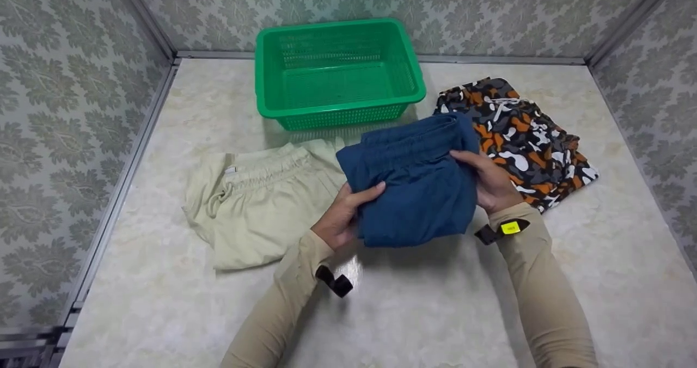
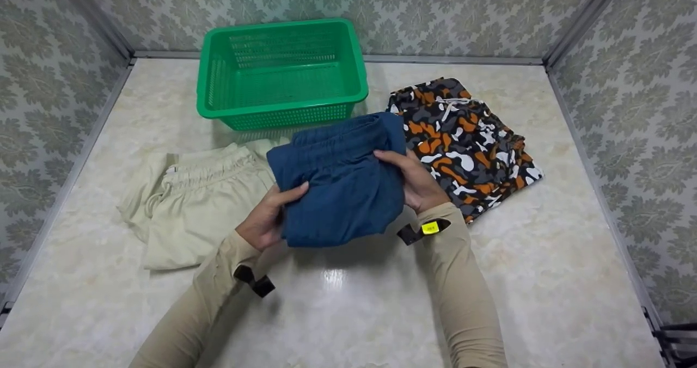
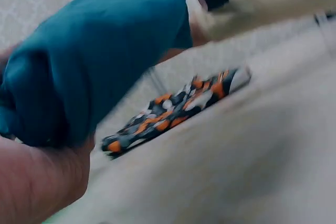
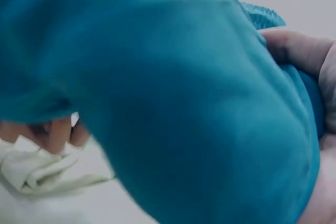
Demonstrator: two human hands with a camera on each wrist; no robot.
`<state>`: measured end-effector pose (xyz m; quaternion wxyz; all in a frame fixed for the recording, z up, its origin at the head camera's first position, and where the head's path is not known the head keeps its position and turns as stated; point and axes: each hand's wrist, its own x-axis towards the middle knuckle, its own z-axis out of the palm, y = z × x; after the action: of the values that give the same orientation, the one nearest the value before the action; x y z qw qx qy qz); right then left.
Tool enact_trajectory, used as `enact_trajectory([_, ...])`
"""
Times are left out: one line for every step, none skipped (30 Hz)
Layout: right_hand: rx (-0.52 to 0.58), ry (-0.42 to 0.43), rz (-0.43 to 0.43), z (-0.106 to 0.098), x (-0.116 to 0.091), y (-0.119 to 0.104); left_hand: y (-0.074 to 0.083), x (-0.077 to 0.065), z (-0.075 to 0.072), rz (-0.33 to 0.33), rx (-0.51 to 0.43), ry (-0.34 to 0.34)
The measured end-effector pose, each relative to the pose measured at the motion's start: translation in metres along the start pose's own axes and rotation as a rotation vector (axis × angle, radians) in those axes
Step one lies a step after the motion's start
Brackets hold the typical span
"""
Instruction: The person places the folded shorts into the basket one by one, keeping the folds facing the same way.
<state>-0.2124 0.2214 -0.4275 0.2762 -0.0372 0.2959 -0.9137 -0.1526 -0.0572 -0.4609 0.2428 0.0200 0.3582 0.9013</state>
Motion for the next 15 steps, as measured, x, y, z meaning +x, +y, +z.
enact_trajectory([0.001,0.009,0.022,-0.001,0.002,-0.001,0.004,0.000,0.000,0.007,0.030,0.007])
enact_trajectory([-0.002,0.019,0.044,-0.002,0.004,-0.002,0.008,0.000,0.001,0.017,0.062,0.023])
enact_trajectory([-0.014,0.023,0.069,-0.003,0.005,-0.003,0.013,0.000,0.002,0.031,0.107,0.047])
enact_trajectory([-0.040,0.036,0.091,-0.003,0.007,-0.005,0.019,0.001,0.002,0.052,0.152,0.070])
enact_trajectory([-0.086,0.049,0.113,-0.004,0.007,-0.006,0.025,0.003,0.002,0.073,0.195,0.098])
enact_trajectory([-0.149,0.068,0.131,-0.004,0.008,-0.007,0.032,0.005,0.002,0.093,0.233,0.125])
enact_trajectory([-0.225,0.084,0.147,-0.003,0.010,-0.008,0.040,0.007,0.002,0.104,0.278,0.159])
enact_trajectory([-0.301,0.094,0.163,-0.002,0.011,-0.009,0.048,0.009,0.001,0.111,0.317,0.189])
enact_trajectory([-0.376,0.103,0.178,-0.001,0.014,-0.009,0.056,0.012,0.000,0.113,0.361,0.214])
enact_trajectory([-0.435,0.109,0.185,0.002,0.017,-0.010,0.065,0.015,-0.001,0.113,0.387,0.232])
enact_trajectory([-0.476,0.108,0.184,0.005,0.021,-0.011,0.074,0.018,-0.002,0.109,0.410,0.253])
enact_trajectory([-0.500,0.099,0.175,0.009,0.026,-0.012,0.082,0.021,-0.003,0.103,0.431,0.269])
enact_trajectory([-0.499,0.081,0.154,0.013,0.032,-0.012,0.091,0.025,-0.004,0.100,0.446,0.282])
enact_trajectory([-0.489,0.070,0.130,0.017,0.039,-0.013,0.099,0.029,-0.005,0.099,0.452,0.291])
enact_trajectory([-0.470,0.071,0.109,0.021,0.045,-0.015,0.107,0.033,-0.006,0.100,0.455,0.299])
